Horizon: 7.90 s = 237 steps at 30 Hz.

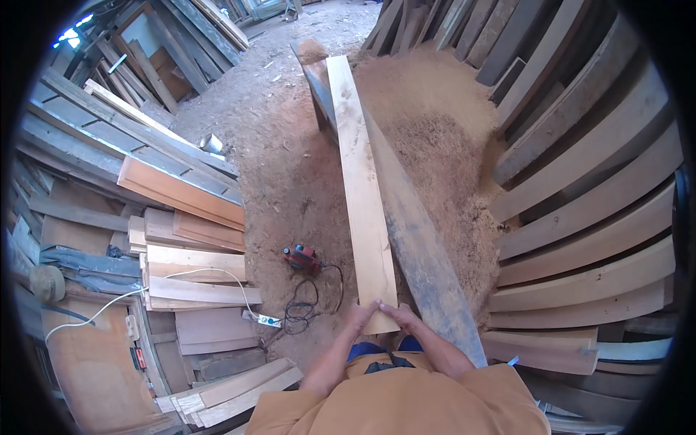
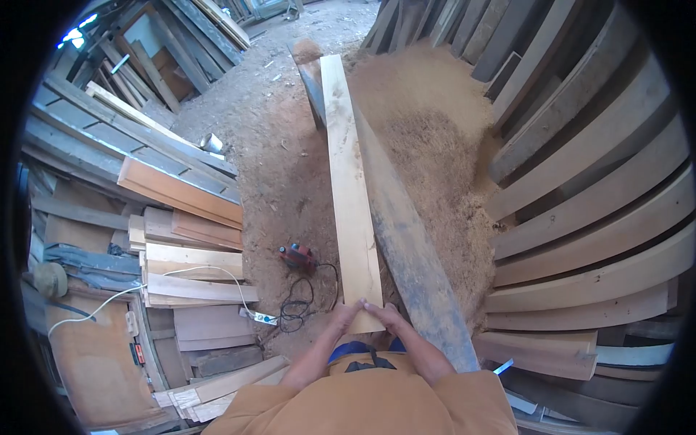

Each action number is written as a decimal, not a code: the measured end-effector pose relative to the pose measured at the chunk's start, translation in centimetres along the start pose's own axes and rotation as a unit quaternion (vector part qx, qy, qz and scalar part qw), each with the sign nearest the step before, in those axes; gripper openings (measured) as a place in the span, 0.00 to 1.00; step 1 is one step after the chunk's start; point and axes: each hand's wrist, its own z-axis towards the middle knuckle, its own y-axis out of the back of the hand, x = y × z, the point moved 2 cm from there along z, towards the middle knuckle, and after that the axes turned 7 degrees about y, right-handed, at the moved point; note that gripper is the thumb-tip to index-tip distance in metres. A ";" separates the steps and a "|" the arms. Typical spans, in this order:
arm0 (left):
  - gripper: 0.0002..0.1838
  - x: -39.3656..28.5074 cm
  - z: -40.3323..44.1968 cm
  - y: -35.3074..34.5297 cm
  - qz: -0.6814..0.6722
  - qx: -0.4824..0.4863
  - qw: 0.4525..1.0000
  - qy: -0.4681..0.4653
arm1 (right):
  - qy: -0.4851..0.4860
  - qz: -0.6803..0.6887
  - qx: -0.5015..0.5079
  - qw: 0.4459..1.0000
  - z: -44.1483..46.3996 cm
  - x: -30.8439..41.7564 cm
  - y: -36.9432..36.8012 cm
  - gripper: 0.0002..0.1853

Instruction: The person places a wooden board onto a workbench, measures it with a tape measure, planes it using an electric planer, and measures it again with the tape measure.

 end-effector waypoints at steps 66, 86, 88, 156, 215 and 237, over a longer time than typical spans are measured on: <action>0.35 -33.4 -25.9 -8.3 -0.592 0.529 0.602 -0.085 | 0.742 -0.261 -0.083 0.612 -28.6 36.8 -9.3 0.31; 0.43 -12.6 -15.7 -6.7 -0.526 0.412 0.744 0.003 | 0.406 -0.291 0.073 0.863 -19.2 24.3 -4.7 0.45; 0.48 -12.3 -15.8 -6.1 -0.505 0.395 0.767 0.026 | 0.356 -0.277 0.060 0.890 -18.7 23.9 -5.2 0.41; 0.33 1.5 -2.2 -0.6 0.077 0.100 0.992 0.030 | -0.012 -0.395 -0.031 0.918 0.5 5.8 1.8 0.37; 0.80 -3.9 -5.0 -11.5 0.391 0.016 0.918 0.066 | 0.195 -0.302 -0.134 0.923 2.6 4.5 9.7 0.42; 0.73 -4.4 -6.6 15.5 0.648 -0.119 0.752 -0.023 | 0.069 -0.359 0.012 0.931 1.1 7.0 2.3 0.16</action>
